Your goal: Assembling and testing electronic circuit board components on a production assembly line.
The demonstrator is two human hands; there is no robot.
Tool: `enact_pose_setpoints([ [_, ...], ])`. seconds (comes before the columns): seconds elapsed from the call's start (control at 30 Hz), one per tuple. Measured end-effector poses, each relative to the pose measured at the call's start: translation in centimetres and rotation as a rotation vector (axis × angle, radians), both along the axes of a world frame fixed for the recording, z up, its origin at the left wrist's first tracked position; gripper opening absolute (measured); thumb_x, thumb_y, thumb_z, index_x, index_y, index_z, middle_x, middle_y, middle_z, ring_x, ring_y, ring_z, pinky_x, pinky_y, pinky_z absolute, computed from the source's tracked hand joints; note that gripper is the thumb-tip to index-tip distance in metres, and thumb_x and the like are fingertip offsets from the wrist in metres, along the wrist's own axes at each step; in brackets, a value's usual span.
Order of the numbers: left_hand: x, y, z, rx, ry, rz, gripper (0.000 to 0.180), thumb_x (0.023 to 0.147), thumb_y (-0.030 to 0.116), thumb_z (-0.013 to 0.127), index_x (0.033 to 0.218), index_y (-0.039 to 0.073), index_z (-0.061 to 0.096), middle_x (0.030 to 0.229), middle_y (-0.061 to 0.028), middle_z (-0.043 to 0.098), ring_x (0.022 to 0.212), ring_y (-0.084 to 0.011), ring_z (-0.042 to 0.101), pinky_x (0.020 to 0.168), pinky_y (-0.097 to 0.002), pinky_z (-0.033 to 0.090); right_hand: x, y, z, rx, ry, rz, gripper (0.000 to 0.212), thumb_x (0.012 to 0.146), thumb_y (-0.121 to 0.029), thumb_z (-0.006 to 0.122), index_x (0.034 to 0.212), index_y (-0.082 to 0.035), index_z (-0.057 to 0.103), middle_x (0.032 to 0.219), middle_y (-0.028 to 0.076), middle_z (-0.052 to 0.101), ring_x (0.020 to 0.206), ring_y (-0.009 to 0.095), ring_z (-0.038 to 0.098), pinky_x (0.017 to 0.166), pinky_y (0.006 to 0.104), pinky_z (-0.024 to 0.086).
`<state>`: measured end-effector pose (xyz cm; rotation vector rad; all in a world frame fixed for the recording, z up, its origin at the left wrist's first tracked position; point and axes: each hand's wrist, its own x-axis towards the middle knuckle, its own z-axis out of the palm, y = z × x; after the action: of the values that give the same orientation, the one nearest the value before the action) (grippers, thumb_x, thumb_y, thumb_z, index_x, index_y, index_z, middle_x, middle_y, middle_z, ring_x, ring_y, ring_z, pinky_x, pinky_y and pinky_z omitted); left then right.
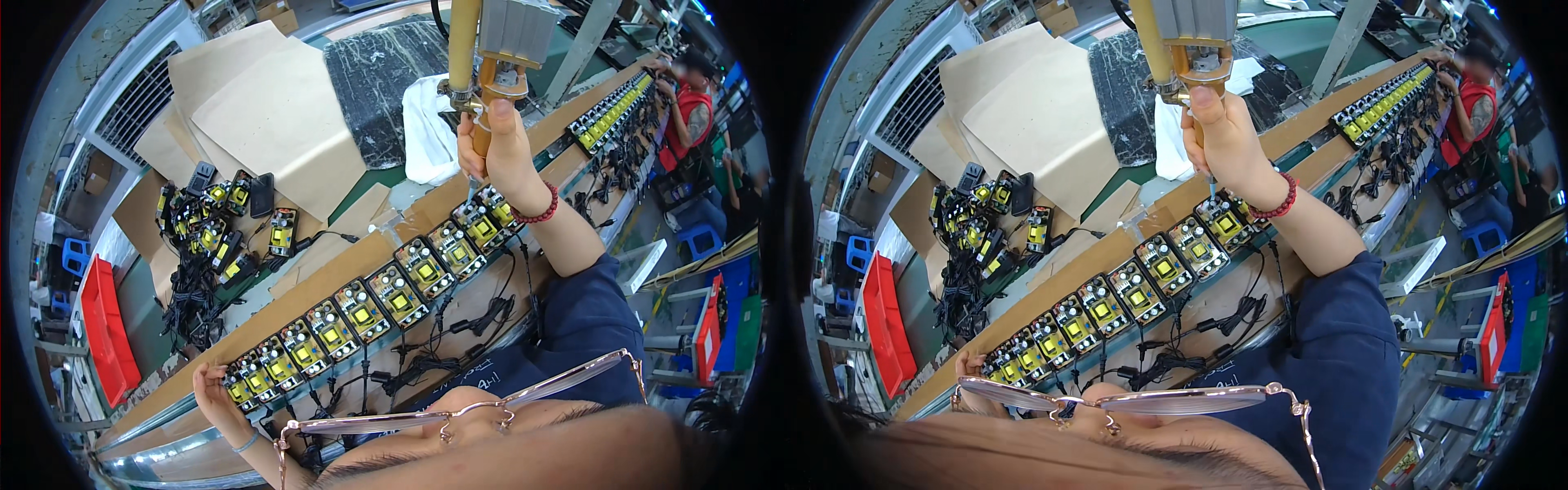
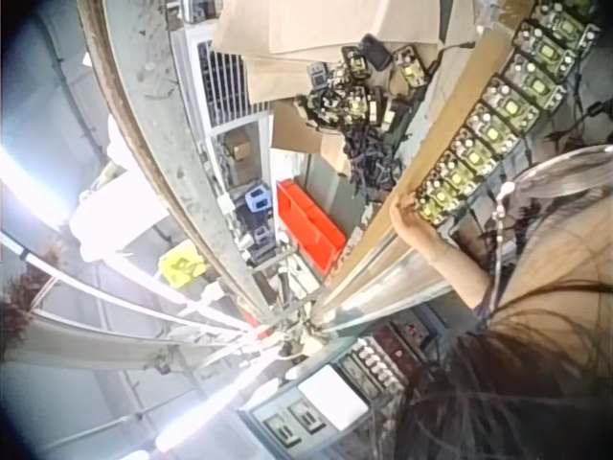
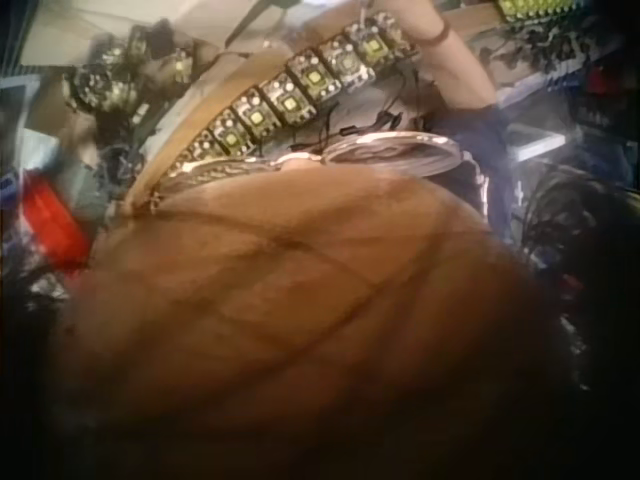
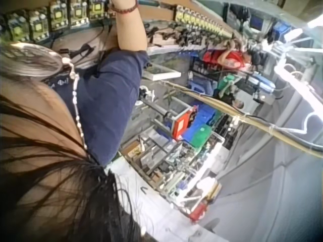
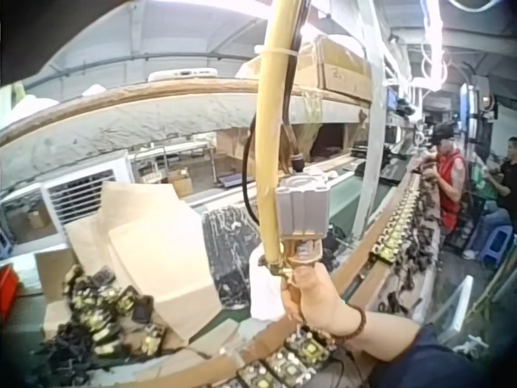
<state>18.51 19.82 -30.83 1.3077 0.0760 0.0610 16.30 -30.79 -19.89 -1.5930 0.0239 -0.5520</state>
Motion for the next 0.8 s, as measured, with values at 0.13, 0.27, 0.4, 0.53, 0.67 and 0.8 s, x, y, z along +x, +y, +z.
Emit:
enact_pose_setpoints([
  [0.13, 0.0, 0.2, 0.0, 0.000, 0.004, 0.031, 0.026, 0.096, 0.021, 0.044, 0.104, 0.000, 0.058, 0.078, -0.0090, 0.059, 0.082, -0.0201, 0.056, 0.097, -0.0350, 0.040, 0.1, -0.5, -0.1, -0.014, -0.027, -0.013, 0.064, 0.091, -0.066, 0.036, 0.082, -0.003, 0.047, 0.042, 0.000, 0.038, 0.031, 0.008, 0.028, 0.034, 0.0219, 0.027],
  [0.27, 0.2, 0.3, -0.1, -0.004, -0.003, 0.005, 0.026, 0.096, 0.021, 0.044, 0.104, 0.000, 0.058, 0.078, -0.0089, 0.059, 0.083, -0.0201, 0.057, 0.097, -0.0348, 0.041, 0.2, -0.8, 0.0, -0.002, 0.002, -0.017, 0.063, 0.092, -0.065, 0.035, 0.080, -0.004, 0.047, 0.042, 0.000, 0.038, 0.030, 0.008, 0.028, 0.034, 0.0219, 0.027],
  [0.4, 0.0, 0.4, -0.1, -0.012, -0.024, -0.014, 0.027, 0.096, 0.021, 0.045, 0.104, 0.000, 0.058, 0.078, -0.0088, 0.060, 0.083, -0.0203, 0.057, 0.097, -0.0345, 0.041, -0.1, -0.6, -0.1, -0.012, -0.006, -0.037, 0.063, 0.093, -0.063, 0.035, 0.081, -0.002, 0.049, 0.042, -0.001, 0.038, 0.030, 0.008, 0.027, 0.034, 0.0212, 0.027],
  [0.53, 0.1, 0.7, -0.7, -0.006, -0.045, -0.010, 0.027, 0.096, 0.021, 0.045, 0.104, 0.000, 0.059, 0.078, -0.0087, 0.060, 0.084, -0.0206, 0.057, 0.096, -0.0340, 0.041, -0.4, -0.3, 0.6, -0.035, -0.031, -0.045, 0.065, 0.093, -0.062, 0.034, 0.085, 0.000, 0.051, 0.042, -0.001, 0.039, 0.030, 0.008, 0.027, 0.034, 0.0203, 0.026],
  [0.67, 0.3, 1.3, -1.7, 0.030, -0.041, 0.015, 0.027, 0.096, 0.021, 0.046, 0.104, -0.001, 0.059, 0.078, -0.0087, 0.060, 0.085, -0.0208, 0.058, 0.096, -0.0334, 0.041, -1.2, 0.1, 1.7, -0.062, -0.050, -0.026, 0.070, 0.092, -0.064, 0.035, 0.092, 0.004, 0.052, 0.042, -0.002, 0.040, 0.029, 0.007, 0.027, 0.034, 0.0193, 0.025],
  [0.8, 0.2, 1.0, -1.7, 0.026, -0.086, 0.027, 0.028, 0.096, 0.022, 0.047, 0.105, -0.001, 0.059, 0.079, -0.0089, 0.061, 0.086, -0.0208, 0.058, 0.095, -0.0329, 0.041, -3.9, 1.5, 3.1, 0.058, -0.037, 0.205, 0.076, 0.090, -0.068, 0.036, 0.103, 0.005, 0.052, 0.042, -0.002, 0.040, 0.029, 0.007, 0.028, 0.033, 0.0183, 0.024],
])
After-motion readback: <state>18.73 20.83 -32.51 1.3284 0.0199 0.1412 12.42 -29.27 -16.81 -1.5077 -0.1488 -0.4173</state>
